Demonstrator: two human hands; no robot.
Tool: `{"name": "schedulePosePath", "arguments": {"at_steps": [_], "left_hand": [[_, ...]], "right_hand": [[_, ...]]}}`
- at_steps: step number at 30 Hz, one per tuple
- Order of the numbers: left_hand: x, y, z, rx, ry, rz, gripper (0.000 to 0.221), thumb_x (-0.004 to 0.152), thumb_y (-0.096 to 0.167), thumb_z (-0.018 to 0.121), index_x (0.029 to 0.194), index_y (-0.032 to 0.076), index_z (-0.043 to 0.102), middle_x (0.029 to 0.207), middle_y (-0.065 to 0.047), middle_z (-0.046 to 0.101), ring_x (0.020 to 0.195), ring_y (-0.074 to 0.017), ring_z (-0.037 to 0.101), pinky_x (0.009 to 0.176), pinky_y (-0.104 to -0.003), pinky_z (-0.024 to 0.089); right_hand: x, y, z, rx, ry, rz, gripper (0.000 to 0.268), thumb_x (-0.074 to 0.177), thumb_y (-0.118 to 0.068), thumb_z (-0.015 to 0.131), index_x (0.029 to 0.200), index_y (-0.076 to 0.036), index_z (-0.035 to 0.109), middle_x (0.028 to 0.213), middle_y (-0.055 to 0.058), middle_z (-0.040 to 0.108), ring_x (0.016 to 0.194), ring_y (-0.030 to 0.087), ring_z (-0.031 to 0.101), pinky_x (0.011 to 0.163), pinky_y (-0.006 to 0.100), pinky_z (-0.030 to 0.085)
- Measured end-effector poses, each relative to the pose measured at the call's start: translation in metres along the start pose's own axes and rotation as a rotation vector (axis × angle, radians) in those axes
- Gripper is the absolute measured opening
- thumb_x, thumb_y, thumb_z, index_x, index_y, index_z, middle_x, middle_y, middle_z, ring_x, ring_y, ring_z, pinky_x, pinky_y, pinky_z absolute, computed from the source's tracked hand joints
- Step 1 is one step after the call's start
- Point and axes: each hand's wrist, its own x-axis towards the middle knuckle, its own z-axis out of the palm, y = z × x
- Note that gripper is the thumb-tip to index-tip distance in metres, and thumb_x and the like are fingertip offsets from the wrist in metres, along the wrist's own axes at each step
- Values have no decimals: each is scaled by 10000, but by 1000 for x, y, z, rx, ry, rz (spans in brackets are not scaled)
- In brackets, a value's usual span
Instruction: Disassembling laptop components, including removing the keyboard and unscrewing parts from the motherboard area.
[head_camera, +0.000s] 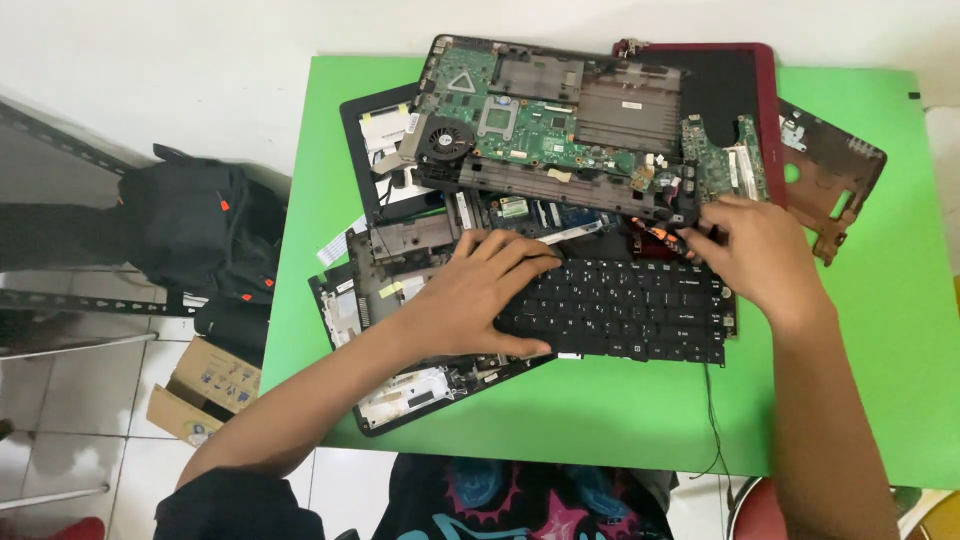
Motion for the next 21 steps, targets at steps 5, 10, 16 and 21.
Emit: {"name": "schedulePosePath", "arguments": {"at_steps": [5, 10, 16, 21], "left_hand": [[-2, -3, 5, -3, 33, 8, 886, 844, 735, 564, 1423, 66, 509, 1356, -108, 539, 1190, -280, 481, 1001, -485, 368], [-1, -2, 5, 60, 48, 47, 897, 852, 741, 519, 1421, 47, 544, 1365, -94, 576, 1172, -291, 492, 962, -482, 389], [-3, 3, 8, 154, 51, 74, 887, 923, 746, 371, 1416, 27, 528, 1480, -130, 480, 1348, -345, 415, 1070, -565, 327], [-3, 1, 12, 106, 44, 91, 757, 919, 666, 575, 1329, 31, 541, 1356, -159, 472, 1241, -350, 358, 1007, -478, 253]], "right_hand": [[1, -4, 1, -12, 150, 3, 279, 940, -381, 743, 1033, -118, 722, 1003, 9, 714, 690, 231, 656, 560, 429, 535], [3, -5, 1, -152, 158, 32, 486, 921, -369, 719, 1321, -93, 711, 1231, 36, 652, 931, 273, 700, 493, 439, 566], [6, 5, 7, -98, 249, 7, 262, 939, -297, 707, 1168, -179, 756, 1195, 0, 742, 970, 296, 720, 569, 496, 574], [-3, -13, -10, 374, 166, -87, 379, 770, -418, 831, 855, -62, 728, 768, 162, 635, 854, 426, 670, 774, 456, 528]]}}
